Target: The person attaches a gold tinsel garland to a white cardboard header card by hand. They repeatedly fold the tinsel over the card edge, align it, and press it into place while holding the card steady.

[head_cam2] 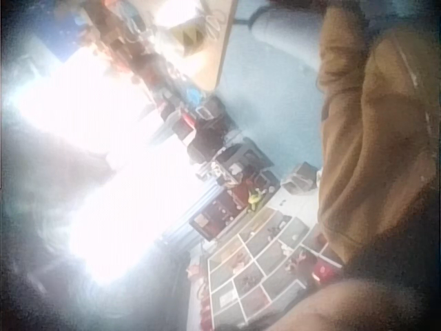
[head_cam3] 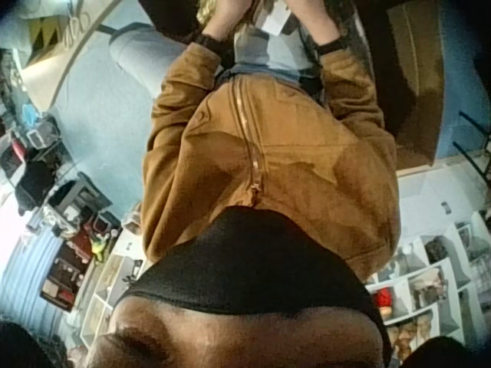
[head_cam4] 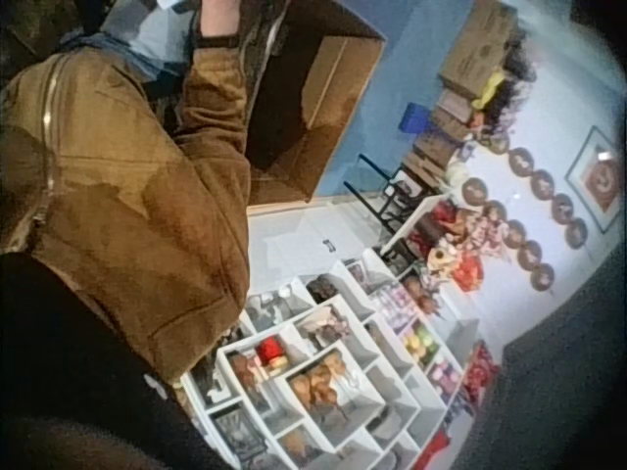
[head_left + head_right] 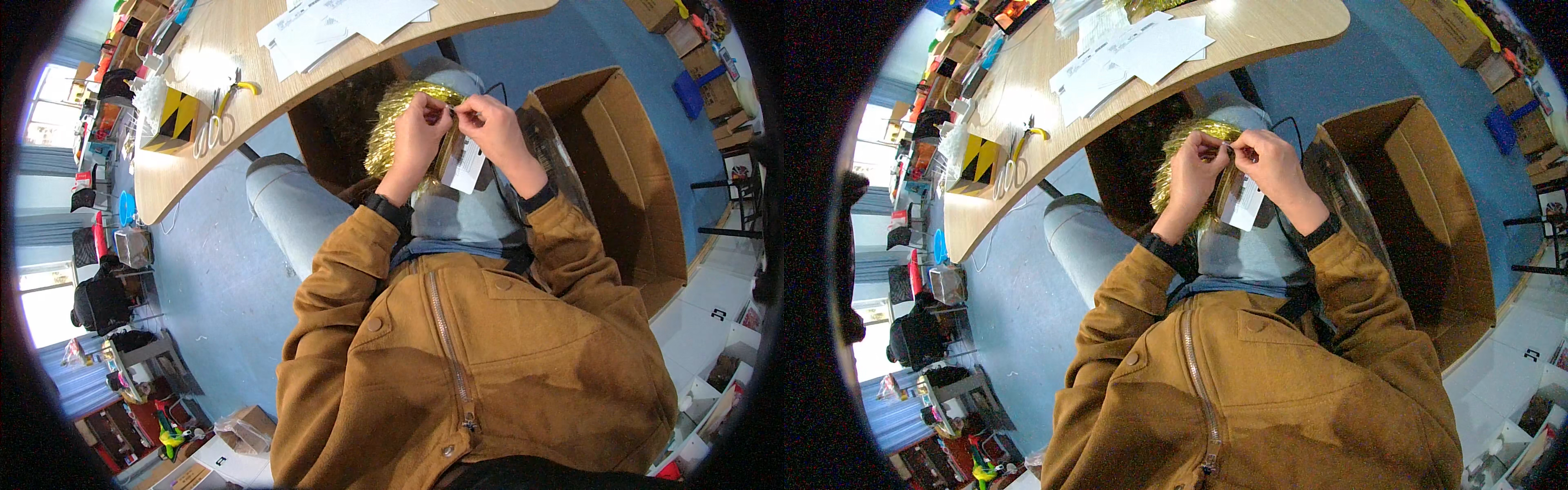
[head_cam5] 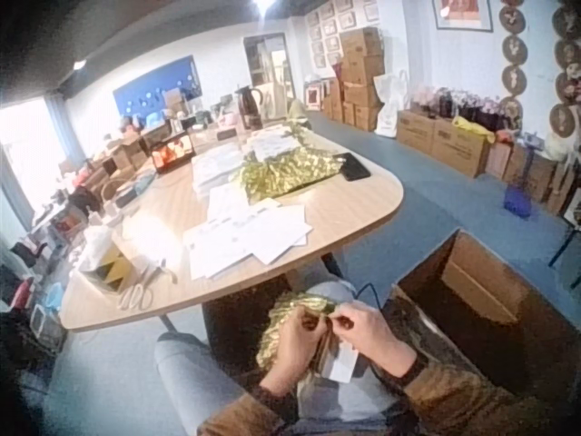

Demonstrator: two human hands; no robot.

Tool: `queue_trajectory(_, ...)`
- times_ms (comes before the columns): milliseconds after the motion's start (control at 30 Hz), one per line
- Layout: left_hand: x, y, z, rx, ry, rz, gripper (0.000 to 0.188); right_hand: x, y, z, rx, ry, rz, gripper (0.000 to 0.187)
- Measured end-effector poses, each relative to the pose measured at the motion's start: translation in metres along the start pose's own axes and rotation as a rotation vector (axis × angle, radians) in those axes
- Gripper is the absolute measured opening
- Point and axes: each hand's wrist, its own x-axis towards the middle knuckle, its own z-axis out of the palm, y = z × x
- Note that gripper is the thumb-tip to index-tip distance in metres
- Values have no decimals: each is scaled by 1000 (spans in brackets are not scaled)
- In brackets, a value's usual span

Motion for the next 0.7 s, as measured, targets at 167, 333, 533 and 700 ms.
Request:
queue_trajectory(167, -1, 6, 2, 50, 27, 38, 19, 1, 0, -1, -30, 2, -23, 13)
queue_trajectory(333, 0, 7, 3, 97, 47, 60, 20, 1, -2, -1, -28, -11, -2, 13)
queue_trajectory(533, -1, 7, 6, 96, 49, -15, 21, 0, -2, 0, -9, 6, 1, 14)
queue_trajectory(700, -1, 9, 6, 156, 45, 6, 21, 0, 0, 0, -20, 6, -6, 13)
